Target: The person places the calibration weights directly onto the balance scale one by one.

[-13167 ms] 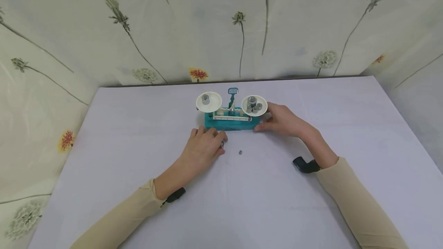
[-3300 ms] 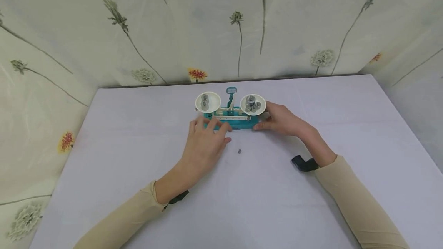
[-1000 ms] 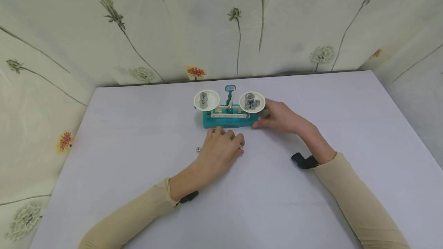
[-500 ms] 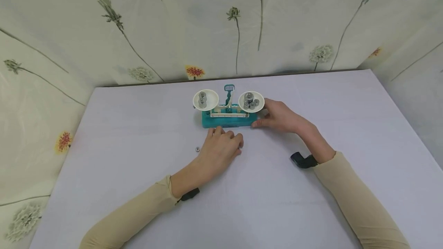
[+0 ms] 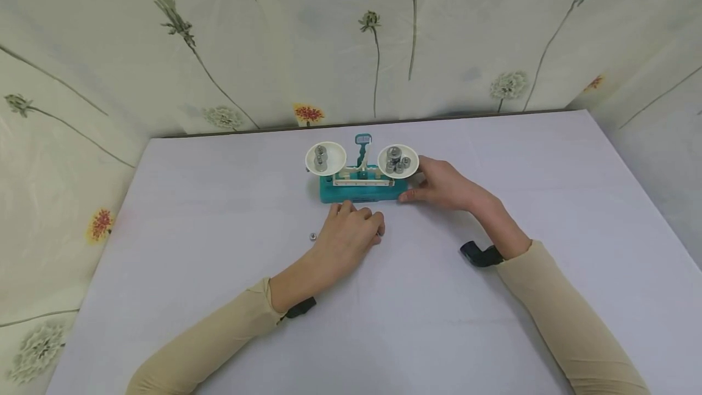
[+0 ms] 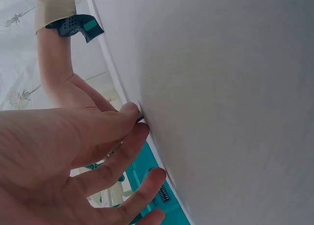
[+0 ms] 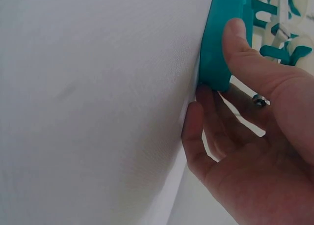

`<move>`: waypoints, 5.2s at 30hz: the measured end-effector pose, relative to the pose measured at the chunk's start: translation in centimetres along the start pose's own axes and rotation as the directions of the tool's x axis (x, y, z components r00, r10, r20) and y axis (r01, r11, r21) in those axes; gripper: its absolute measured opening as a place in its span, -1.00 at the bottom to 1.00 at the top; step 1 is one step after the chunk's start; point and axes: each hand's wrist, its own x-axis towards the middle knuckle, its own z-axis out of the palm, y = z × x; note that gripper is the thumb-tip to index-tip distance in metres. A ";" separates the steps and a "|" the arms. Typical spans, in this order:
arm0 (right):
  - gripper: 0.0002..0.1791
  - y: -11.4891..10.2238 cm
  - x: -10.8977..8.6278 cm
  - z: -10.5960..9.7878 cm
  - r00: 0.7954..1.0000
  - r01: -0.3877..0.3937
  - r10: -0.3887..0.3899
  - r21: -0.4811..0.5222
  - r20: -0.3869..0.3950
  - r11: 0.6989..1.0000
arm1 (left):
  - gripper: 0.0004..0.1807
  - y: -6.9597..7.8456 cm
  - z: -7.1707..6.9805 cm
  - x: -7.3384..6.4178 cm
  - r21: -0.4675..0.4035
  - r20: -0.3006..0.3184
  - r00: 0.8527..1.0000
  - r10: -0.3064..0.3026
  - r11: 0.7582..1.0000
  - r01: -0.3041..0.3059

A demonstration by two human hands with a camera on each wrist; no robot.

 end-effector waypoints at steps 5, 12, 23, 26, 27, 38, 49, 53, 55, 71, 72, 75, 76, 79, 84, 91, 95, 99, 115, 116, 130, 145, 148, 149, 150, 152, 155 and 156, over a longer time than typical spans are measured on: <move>-0.15 -0.1 0.0 0.0 1.000 0.002 -0.002 -0.003 -0.001 1.000 | -0.91 0.0 -0.1 0.0 -0.003 0.013 1.000 -0.004 1.000 0.004; -0.15 -0.1 0.0 0.0 1.000 0.006 -0.006 0.005 -0.001 1.000 | -0.94 0.0 -0.1 -0.2 -0.014 0.011 1.000 0.001 1.000 -0.001; -0.15 -0.2 0.0 0.0 1.000 -0.005 0.005 0.006 0.004 1.000 | -0.93 -0.1 -0.3 -0.3 -0.003 0.019 1.000 -0.006 1.000 0.006; -0.14 -0.2 0.0 -0.1 1.000 -0.008 0.008 0.005 0.003 1.000 | -0.93 -0.1 -0.5 -0.3 -0.003 0.018 1.000 -0.011 1.000 0.011; -0.14 -0.2 -0.1 -0.1 1.000 -0.009 0.009 0.004 0.002 1.000 | -0.93 -0.1 -0.5 -0.3 -0.003 0.014 1.000 -0.012 1.000 0.012; -0.17 -0.3 0.0 -0.1 1.000 0.000 0.000 -0.010 -0.010 1.000 | -0.94 -0.6 -1.1 -0.6 0.003 -0.043 0.999 -0.019 1.000 0.019; -0.16 -0.2 0.0 0.0 1.000 0.004 -0.004 -0.002 -0.008 1.000 | -0.94 -0.7 -2.1 -0.9 0.022 -0.095 0.995 -0.040 0.999 0.043; -0.17 -0.2 0.0 0.0 1.000 0.001 -0.001 0.004 -0.008 1.000 | -0.93 -0.8 -2.4 -1.0 0.022 -0.116 0.993 -0.038 0.999 0.041; -0.17 -0.2 -0.1 0.0 1.000 0.000 0.000 0.006 -0.009 1.000 | -0.92 -0.9 -2.6 -1.0 0.017 -0.130 0.991 -0.032 0.999 0.035; -0.16 0.0 -0.2 0.2 1.000 0.002 -0.002 0.017 -0.007 1.000 | -0.92 -1.3 -3.3 -1.3 0.055 -0.289 0.957 -0.019 0.998 0.036; -0.16 0.1 -0.3 0.2 1.000 0.002 -0.002 0.017 -0.007 1.000 | -0.93 -1.3 -3.4 -1.3 0.055 -0.296 0.955 -0.017 0.998 0.035; -0.16 0.1 -0.4 0.3 1.000 0.001 -0.001 0.017 -0.006 1.000 | -0.94 -1.4 -3.6 -1.3 0.046 -0.307 0.951 -0.017 0.998 0.033; -0.16 0.1 -0.4 0.3 1.000 0.000 0.000 0.016 -0.007 1.000 | -0.95 -1.4 -3.7 -1.3 0.046 -0.310 0.951 -0.018 0.998 0.033; -0.16 0.1 -0.4 0.3 1.000 0.003 -0.003 0.011 -0.009 1.000 | -0.96 -1.5 -4.1 -1.3 0.042 -0.310 0.950 -0.019 0.999 0.033; -0.18 0.0 -0.4 0.2 1.000 0.005 -0.004 0.009 -0.011 1.000 | -0.93 -1.7 -4.6 -1.1 0.047 -0.316 0.949 -0.014 0.998 0.030; -0.15 -0.1 -0.4 0.1 1.000 0.006 -0.006 0.014 -0.011 1.000 | -0.93 -1.8 -5.1 -1.0 0.012 -0.305 0.952 -0.038 0.999 0.044; -0.14 -0.1 -0.4 0.1 1.000 0.006 -0.006 0.021 -0.008 1.000 | -0.94 -2.0 -5.3 -0.8 0.009 -0.313 0.948 -0.063 0.998 0.070; -0.14 -0.2 -0.3 0.0 1.000 0.008 -0.007 0.020 -0.004 1.000 | -0.92 -2.3 -5.6 -0.6 0.030 -0.329 0.941 -0.083 0.995 0.099; -0.17 -0.4 -0.3 -0.1 1.000 0.003 -0.003 0.020 0.005 1.000 | -0.89 -3.2 -6.2 -0.3 0.037 -0.355 0.927 -0.121 0.989 0.144; -0.17 -0.4 -0.3 -0.1 1.000 0.003 -0.003 0.018 0.006 1.000 | -0.89 -3.3 -6.3 -0.2 0.033 -0.354 0.926 -0.129 0.988 0.150; -0.17 -0.4 -0.3 -0.2 1.000 -0.003 0.003 0.012 0.005 1.000 | -0.87 -4.1 -6.4 0.0 -0.007 -0.317 0.932 -0.178 0.983 0.186; -0.17 0.0 -0.2 -0.1 1.000 -0.007 0.007 0.013 0.005 1.000 | -0.85 -5.1 -7.1 1.2 0.013 -0.400 0.899 -0.178 0.980 0.199; -0.16 0.1 -0.2 0.0 1.000 -0.006 0.006 0.009 0.006 1.000 | -0.85 -5.2 -7.1 1.5 0.008 -0.395 0.901 -0.181 0.980 0.200; -0.16 0.1 -0.2 0.0 1.000 -0.006 0.006 0.008 0.006 1.000 | -0.85 -5.3 -7.1 1.6 0.005 -0.393 0.901 -0.181 0.980 0.199; -0.16 0.1 -0.2 0.0 1.000 -0.007 0.007 0.007 0.006 1.000 | -0.85 -5.3 -7.1 1.6 0.003 -0.391 0.902 -0.182 0.980 0.199; -0.16 0.1 -0.2 0.0 1.000 -0.009 0.009 0.008 0.006 1.000 | -0.86 -5.4 -7.0 1.8 0.003 -0.386 0.905 -0.179 0.981 0.195; -0.17 0.1 -0.2 -0.1 1.000 -0.011 0.011 0.011 0.005 1.000 | -0.86 -5.5 -7.0 2.0 -0.004 -0.388 0.906 -0.170 0.983 0.183; -0.18 0.0 -0.2 -0.1 1.000 -0.012 0.012 0.013 0.006 1.000 | -0.86 -5.6 -6.9 2.1 -0.003 -0.391 0.905 -0.168 0.983 0.182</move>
